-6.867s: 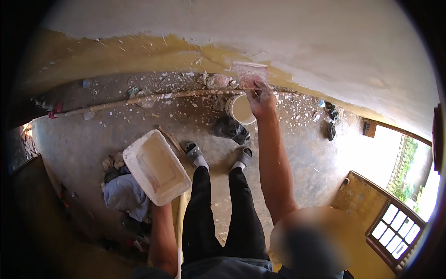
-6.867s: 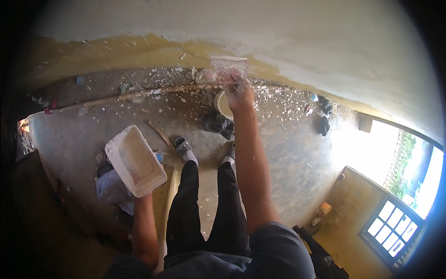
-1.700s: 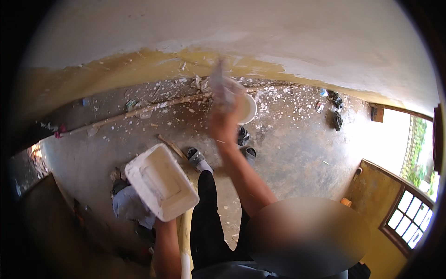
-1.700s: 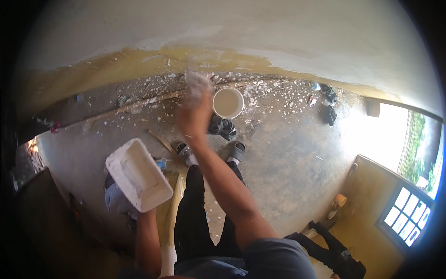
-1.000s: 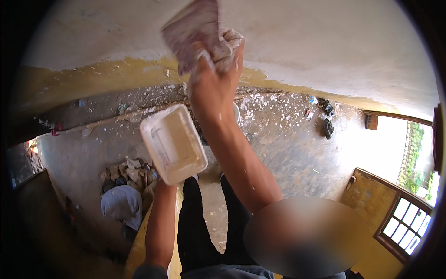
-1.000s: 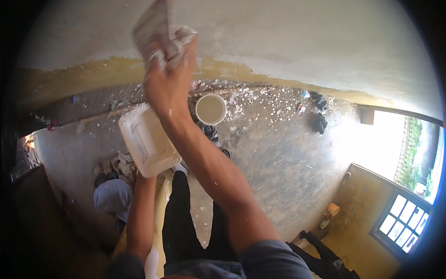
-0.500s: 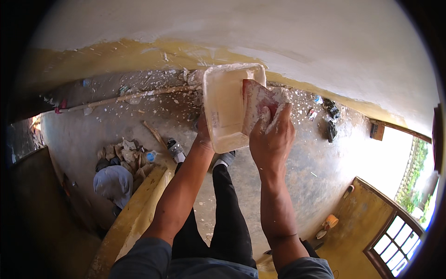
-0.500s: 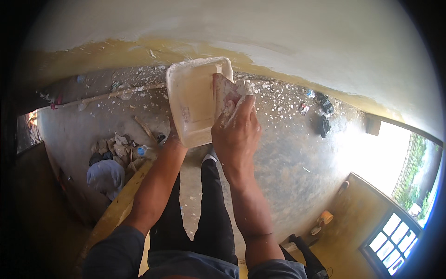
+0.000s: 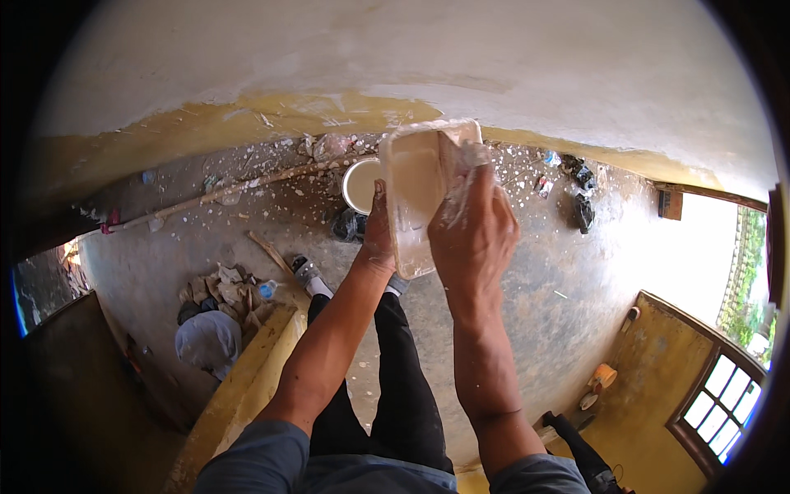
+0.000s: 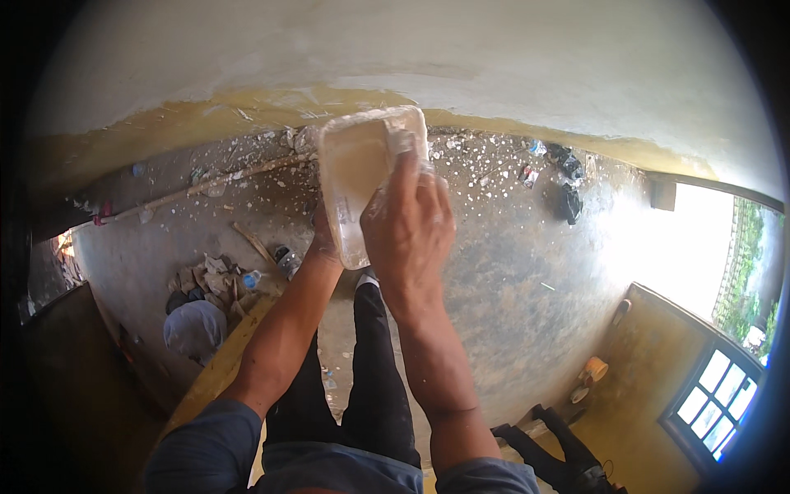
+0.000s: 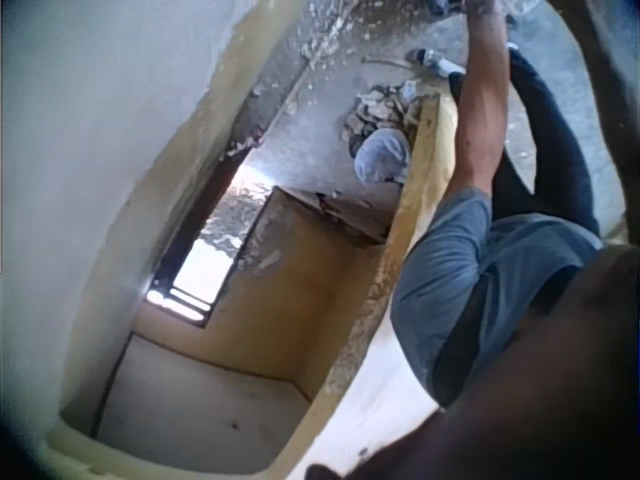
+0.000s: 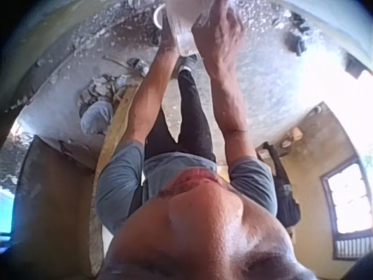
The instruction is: The person applies a plaster-like compound to a wall using a putty knife and a plastic container. They scoop the material from the container with the tool and smooth it across the surface of the wall repeatedly.
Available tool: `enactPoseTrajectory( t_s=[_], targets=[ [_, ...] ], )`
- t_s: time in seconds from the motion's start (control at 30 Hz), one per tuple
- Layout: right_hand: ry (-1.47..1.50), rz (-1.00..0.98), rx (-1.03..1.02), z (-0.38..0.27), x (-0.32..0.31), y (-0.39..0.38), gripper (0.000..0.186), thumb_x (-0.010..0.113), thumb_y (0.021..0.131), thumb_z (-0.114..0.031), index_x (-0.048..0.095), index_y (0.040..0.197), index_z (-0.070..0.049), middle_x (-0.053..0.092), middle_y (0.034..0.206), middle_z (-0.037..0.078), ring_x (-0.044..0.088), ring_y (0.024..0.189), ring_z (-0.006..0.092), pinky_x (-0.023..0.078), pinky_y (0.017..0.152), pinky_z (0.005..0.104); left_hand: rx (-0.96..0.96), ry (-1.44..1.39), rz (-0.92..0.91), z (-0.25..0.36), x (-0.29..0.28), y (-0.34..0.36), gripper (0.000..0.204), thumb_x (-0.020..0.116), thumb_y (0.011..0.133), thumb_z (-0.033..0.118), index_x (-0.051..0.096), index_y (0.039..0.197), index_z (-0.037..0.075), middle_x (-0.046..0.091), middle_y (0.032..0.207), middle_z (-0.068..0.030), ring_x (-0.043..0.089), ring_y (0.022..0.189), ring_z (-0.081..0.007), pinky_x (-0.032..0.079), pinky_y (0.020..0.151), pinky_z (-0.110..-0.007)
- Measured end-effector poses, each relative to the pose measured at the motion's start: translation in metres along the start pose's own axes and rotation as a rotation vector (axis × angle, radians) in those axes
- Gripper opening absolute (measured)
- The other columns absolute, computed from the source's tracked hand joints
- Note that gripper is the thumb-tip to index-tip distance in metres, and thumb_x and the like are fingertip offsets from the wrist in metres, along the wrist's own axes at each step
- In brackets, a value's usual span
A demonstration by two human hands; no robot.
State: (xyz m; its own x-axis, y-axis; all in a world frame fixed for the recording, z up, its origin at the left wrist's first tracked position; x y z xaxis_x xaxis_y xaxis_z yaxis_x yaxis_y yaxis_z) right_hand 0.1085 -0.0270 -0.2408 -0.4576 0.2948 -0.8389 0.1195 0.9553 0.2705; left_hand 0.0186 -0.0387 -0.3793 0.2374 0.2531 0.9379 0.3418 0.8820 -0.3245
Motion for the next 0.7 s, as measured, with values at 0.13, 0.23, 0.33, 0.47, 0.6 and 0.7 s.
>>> enactPoseTrajectory(
  t_s=[0.13, 0.23, 0.33, 0.47, 0.6, 0.7],
  targets=[
    [-0.028, 0.142, -0.419, 0.001, 0.014, -0.014, 0.044, 0.059, 0.079, 0.002, 0.055, 0.123, 0.001, 0.065, 0.079, 0.014, 0.061, 0.064, 0.0215, 0.05, 0.053, 0.0309, -0.105, -0.517, -0.373, 0.003, -0.018, 0.01, 0.063, 0.035, 0.098, 0.055, 0.036, 0.143, 0.011, 0.048, 0.136, -0.0105, 0.046, 0.126, -0.0269, 0.036, 0.109, -0.044],
    [-0.025, 0.031, -0.364, -0.001, 0.007, -0.023, 0.039, 0.058, 0.083, 0.0, 0.056, 0.122, 0.0, 0.066, 0.085, 0.014, 0.06, 0.066, 0.0202, 0.051, 0.055, 0.0295, 0.003, -0.213, -0.255, 0.004, -0.019, 0.012, 0.06, 0.038, 0.098, 0.053, 0.037, 0.142, 0.012, 0.05, 0.133, -0.0097, 0.05, 0.122, -0.0265, 0.04, 0.105, -0.045],
    [0.033, 0.026, -0.181, 0.012, 0.0, -0.007, 0.047, 0.06, 0.077, 0.003, 0.057, 0.124, -0.004, 0.065, 0.092, 0.014, 0.064, 0.087, 0.0244, 0.055, 0.07, 0.0367, 0.094, -0.045, -0.032, 0.007, -0.001, 0.009, 0.058, 0.044, 0.097, 0.051, 0.04, 0.139, 0.012, 0.053, 0.13, -0.0086, 0.053, 0.118, -0.0252, 0.045, 0.101, -0.044],
    [0.001, -0.026, -0.08, 0.013, 0.001, 0.007, 0.047, 0.058, 0.076, 0.005, 0.053, 0.123, 0.0, 0.063, 0.077, 0.012, 0.064, 0.071, 0.0244, 0.054, 0.063, 0.0369, 0.031, -0.022, 0.039, 0.012, -0.006, 0.008, 0.058, 0.045, 0.096, 0.052, 0.043, 0.138, 0.012, 0.053, 0.131, -0.0085, 0.053, 0.119, -0.0255, 0.045, 0.101, -0.044],
    [0.149, -0.189, 0.201, 0.002, 0.008, -0.003, 0.035, 0.054, 0.083, 0.002, 0.05, 0.117, -0.002, 0.066, 0.074, 0.018, 0.067, 0.063, 0.0292, 0.054, 0.055, 0.0394, 0.027, -0.087, -0.004, 0.014, -0.004, 0.011, 0.059, 0.045, 0.096, 0.053, 0.043, 0.139, 0.012, 0.052, 0.133, -0.0092, 0.053, 0.119, -0.0258, 0.045, 0.102, -0.042],
    [0.05, -0.068, 0.01, -0.015, 0.019, -0.018, 0.046, 0.055, 0.082, 0.002, 0.044, 0.126, -0.002, 0.066, 0.075, 0.017, 0.065, 0.057, 0.0275, 0.053, 0.048, 0.0369, 0.05, -0.017, -0.066, 0.013, -0.01, 0.011, 0.06, 0.043, 0.096, 0.054, 0.042, 0.138, 0.011, 0.053, 0.131, -0.0103, 0.053, 0.12, -0.0253, 0.044, 0.103, -0.041]
  ],
)
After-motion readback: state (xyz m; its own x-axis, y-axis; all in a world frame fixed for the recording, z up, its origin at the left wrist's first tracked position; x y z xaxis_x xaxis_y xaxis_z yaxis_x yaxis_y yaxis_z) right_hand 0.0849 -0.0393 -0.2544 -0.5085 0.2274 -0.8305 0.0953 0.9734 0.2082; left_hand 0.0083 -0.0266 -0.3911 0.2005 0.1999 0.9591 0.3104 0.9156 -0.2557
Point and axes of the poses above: each hand's wrist, its own y-axis towards the middle knuckle, its own x-axis out of the palm, z = x × y, the point moved 1 cm from there along y, towards the middle knuckle
